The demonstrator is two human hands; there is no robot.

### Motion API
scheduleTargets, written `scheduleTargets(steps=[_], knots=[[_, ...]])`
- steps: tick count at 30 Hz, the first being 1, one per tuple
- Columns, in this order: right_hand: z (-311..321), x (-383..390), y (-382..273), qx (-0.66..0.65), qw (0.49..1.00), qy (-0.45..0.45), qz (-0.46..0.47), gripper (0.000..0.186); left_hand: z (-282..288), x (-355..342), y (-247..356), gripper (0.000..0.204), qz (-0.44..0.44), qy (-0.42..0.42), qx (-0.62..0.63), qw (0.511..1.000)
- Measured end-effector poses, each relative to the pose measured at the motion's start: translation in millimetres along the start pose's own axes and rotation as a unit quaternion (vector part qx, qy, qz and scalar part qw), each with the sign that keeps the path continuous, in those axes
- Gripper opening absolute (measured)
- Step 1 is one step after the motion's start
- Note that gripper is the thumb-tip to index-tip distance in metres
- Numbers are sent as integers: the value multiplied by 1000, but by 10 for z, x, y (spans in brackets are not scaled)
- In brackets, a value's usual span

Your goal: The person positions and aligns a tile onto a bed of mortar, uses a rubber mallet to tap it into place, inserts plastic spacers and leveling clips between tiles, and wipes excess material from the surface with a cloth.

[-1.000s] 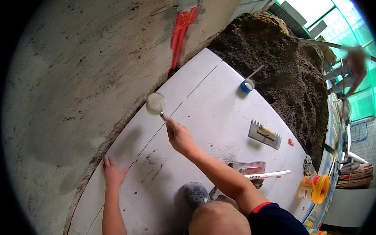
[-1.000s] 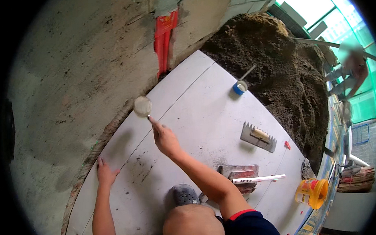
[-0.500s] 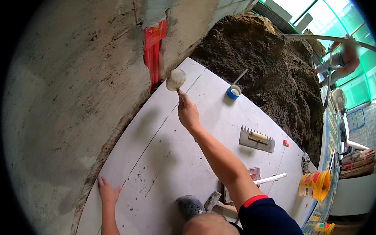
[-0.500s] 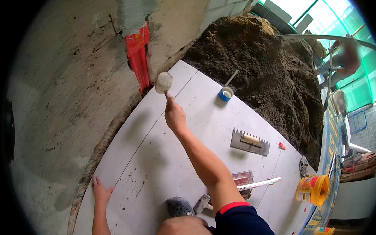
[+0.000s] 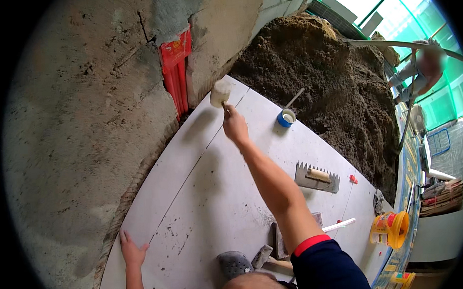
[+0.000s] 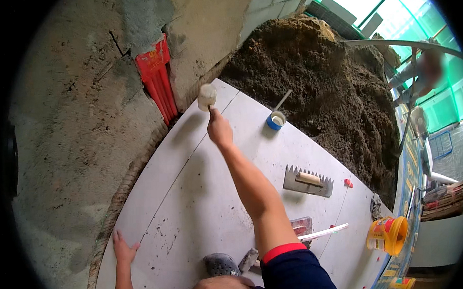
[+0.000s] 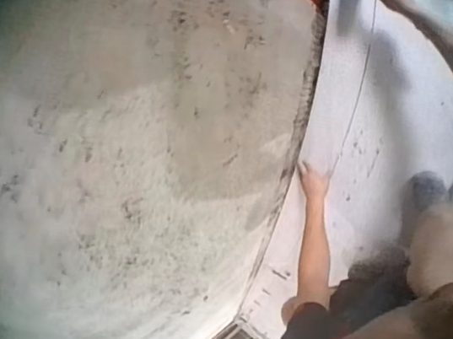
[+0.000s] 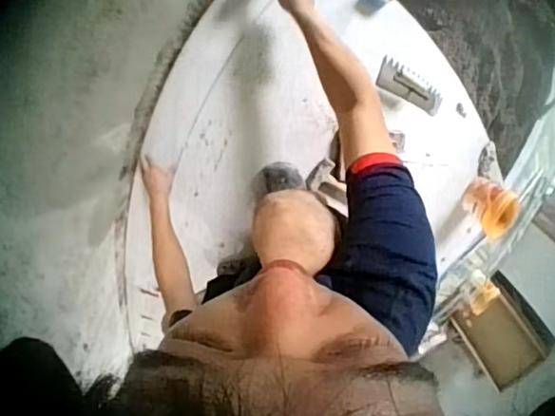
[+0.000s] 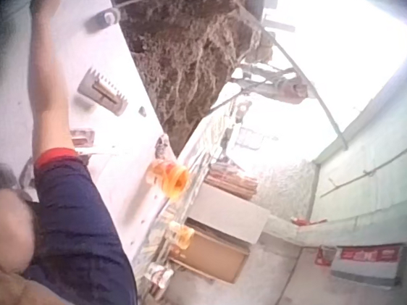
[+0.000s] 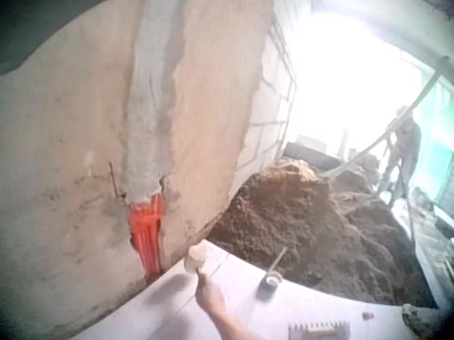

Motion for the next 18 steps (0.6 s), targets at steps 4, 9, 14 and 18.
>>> scheduleTargets(steps=[4,9,14,18], knots=[[57,42,-221,-61,990,26,126,33,0,-2,-18,112,-4,14,-9,1000],[-133,325,-149,3,997,-40,61,34,5,23,36,112,-26,21,-1,999],[-499,1138,-312,-3,981,-179,72,39,-53,54,11,110,11,6,29,999],[-824,1931,-698,-65,956,-250,141,39,56,66,29,107,4,40,-13,999]])
Point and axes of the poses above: each hand's wrist, its own x-axis away from the middle knuckle, its own z-axis out of the back of the hand, y = z × x, the point moved 9 cm from there along -x, towards the middle knuckle, and after that the axes turned 11 degrees about -x, right-handed, at the moved point
